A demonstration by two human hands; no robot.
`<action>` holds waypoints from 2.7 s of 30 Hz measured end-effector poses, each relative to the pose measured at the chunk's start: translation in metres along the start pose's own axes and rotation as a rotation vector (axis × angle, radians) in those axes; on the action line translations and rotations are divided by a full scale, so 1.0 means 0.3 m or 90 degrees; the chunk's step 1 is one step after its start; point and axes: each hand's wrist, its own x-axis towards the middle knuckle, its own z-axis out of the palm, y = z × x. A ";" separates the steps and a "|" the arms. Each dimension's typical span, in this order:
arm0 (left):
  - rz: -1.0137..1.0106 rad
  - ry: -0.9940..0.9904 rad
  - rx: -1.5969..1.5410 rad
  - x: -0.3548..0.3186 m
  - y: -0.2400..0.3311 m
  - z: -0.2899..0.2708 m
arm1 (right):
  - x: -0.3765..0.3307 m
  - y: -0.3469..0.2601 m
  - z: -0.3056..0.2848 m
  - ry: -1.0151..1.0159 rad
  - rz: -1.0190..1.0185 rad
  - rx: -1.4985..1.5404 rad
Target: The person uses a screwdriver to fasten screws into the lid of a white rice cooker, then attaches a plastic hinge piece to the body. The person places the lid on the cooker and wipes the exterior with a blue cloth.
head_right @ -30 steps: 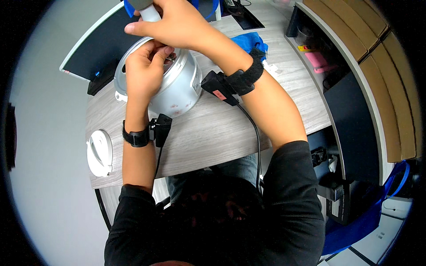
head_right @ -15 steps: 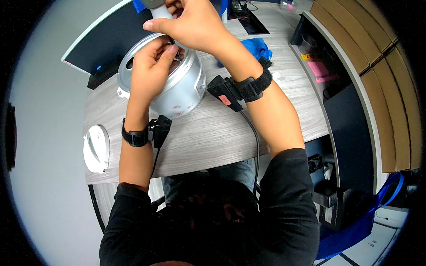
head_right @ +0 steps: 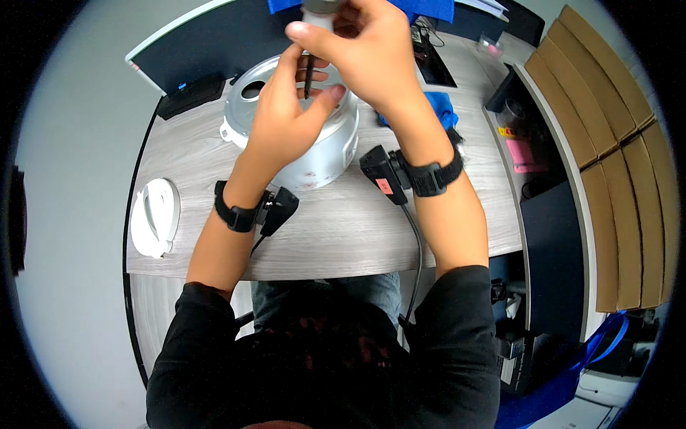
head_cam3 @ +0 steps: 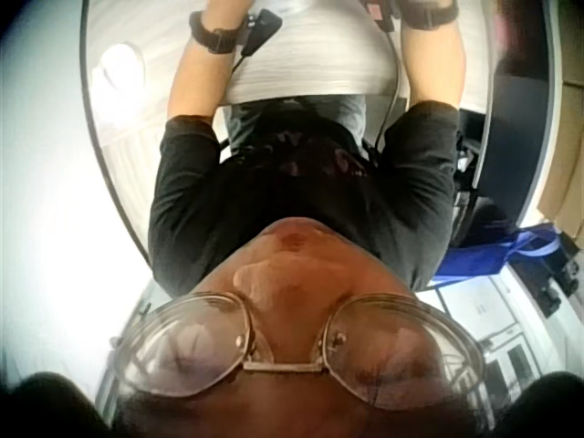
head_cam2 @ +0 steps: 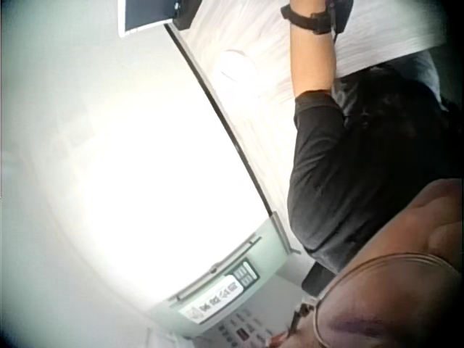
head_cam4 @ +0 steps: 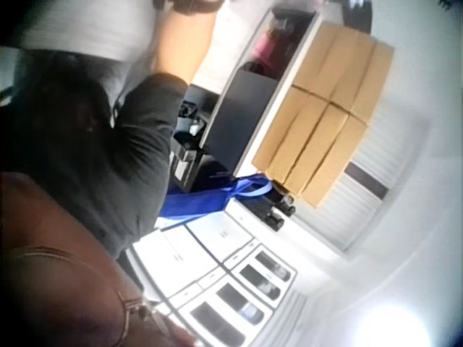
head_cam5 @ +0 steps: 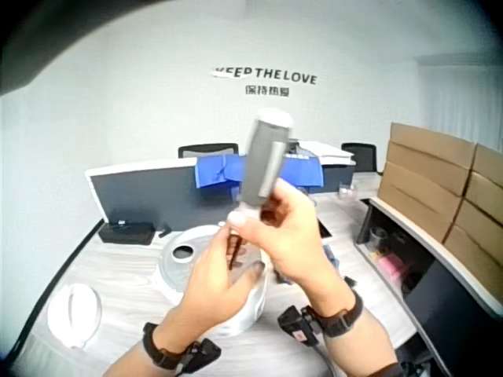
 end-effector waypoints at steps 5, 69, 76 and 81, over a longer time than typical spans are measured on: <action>0.114 0.027 0.130 -0.045 -0.017 -0.200 | -0.111 -0.048 -0.027 -0.028 0.082 -0.057; 0.221 0.068 0.370 -0.214 -0.133 -0.094 | -0.352 0.038 -0.190 -0.031 0.138 -0.251; 0.182 0.075 0.402 -0.220 -0.111 -0.034 | -0.352 0.064 -0.203 0.009 0.112 -0.251; 0.234 0.076 0.250 -0.230 -0.007 0.009 | -0.373 0.014 -0.288 0.008 0.075 -0.286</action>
